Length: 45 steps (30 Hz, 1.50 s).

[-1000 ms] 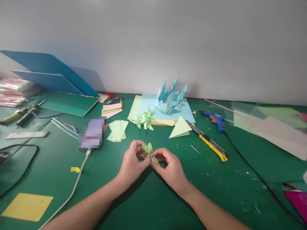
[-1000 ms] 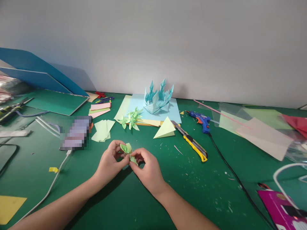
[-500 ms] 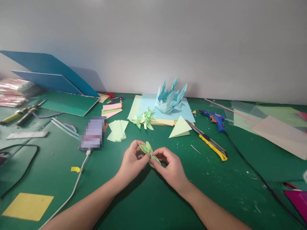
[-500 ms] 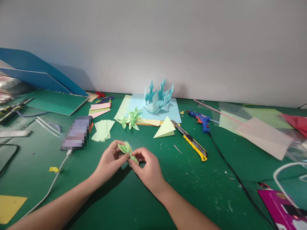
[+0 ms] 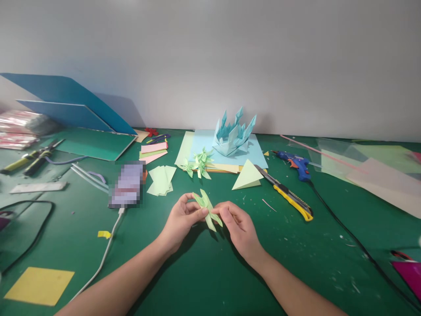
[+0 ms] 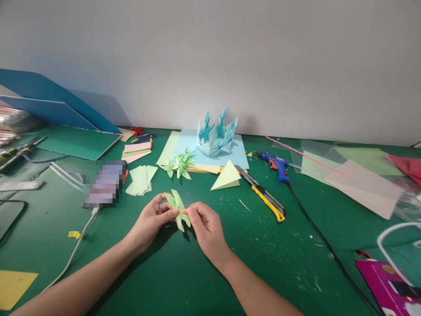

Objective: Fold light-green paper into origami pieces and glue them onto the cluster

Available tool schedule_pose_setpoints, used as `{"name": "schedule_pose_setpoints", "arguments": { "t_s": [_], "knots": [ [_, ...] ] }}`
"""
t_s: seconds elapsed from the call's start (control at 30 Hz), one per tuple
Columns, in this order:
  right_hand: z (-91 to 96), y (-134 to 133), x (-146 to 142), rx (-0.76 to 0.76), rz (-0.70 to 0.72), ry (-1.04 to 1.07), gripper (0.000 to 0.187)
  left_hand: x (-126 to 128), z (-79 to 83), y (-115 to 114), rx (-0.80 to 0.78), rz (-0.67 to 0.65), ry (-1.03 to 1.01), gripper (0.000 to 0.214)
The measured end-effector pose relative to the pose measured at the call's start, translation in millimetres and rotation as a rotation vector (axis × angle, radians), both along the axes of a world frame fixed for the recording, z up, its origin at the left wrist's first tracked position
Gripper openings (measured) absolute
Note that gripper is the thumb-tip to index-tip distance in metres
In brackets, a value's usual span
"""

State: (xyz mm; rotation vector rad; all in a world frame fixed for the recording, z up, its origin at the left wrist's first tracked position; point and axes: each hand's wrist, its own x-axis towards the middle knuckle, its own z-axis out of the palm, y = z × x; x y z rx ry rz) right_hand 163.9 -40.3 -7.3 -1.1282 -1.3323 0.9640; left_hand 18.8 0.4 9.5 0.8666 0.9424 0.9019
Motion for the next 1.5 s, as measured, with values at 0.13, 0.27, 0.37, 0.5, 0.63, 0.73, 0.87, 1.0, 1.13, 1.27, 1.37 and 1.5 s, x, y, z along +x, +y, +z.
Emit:
{"name": "schedule_pose_setpoints", "arguments": {
  "t_s": [0.13, 0.27, 0.37, 0.5, 0.63, 0.73, 0.87, 1.0, 1.13, 1.27, 1.37, 1.5],
  "knots": [
    [-2.5, 3.4, -1.4, -0.095, 0.002, 0.1, 0.017, -0.3, -0.1, -0.6, 0.055, -0.009, 0.025, 0.042],
    [-4.4, 6.1, -3.4, -0.154, 0.008, 0.18, 0.021, 0.0, -0.9, -1.8, 0.108, 0.003, 0.045, 0.042],
    [-3.3, 6.3, -4.2, -0.168, 0.011, 0.182, 0.023, 0.9, -1.5, -3.4, 0.116, 0.016, 0.045, 0.043],
    [-2.0, 5.9, -3.7, -0.181, 0.026, 0.182, 0.024, 1.9, -1.4, -4.7, 0.074, 0.008, 0.005, 0.044],
    [-2.1, 5.4, -3.9, -0.16, 0.012, 0.189, 0.024, 2.2, -1.1, -4.7, 0.043, -0.028, -0.044, 0.045],
    [-1.4, 4.5, -5.1, -0.163, 0.033, 0.195, 0.025, 1.7, -0.3, -4.2, 0.017, -0.044, -0.051, 0.046],
    [1.0, 4.2, -5.4, -0.2, 0.069, 0.266, 0.027, 0.5, 2.7, -3.3, -0.05, -0.049, -0.052, 0.048],
    [2.6, 5.0, -3.6, -0.306, 0.102, 0.404, 0.03, 0.4, 4.5, -2.5, -0.059, -0.024, -0.051, 0.05],
    [1.8, 5.3, -2.1, -0.341, 0.123, 0.432, 0.033, 1.2, 2.9, -1.8, -0.002, 0.025, -0.034, 0.048],
    [1.5, 5.3, -1.0, -0.335, 0.119, 0.421, 0.033, 2.2, 2.5, -1.6, 0.03, 0.045, -0.035, 0.047],
    [1.2, 5.2, -0.6, -0.324, 0.101, 0.397, 0.031, 2.7, 4.3, -1.6, -0.004, 0.024, -0.041, 0.047],
    [-1.1, 5.4, -1.6, -0.277, 0.089, 0.35, 0.026, 3.1, 5.0, -2.3, -0.041, -0.012, -0.028, 0.046]
  ]
}}
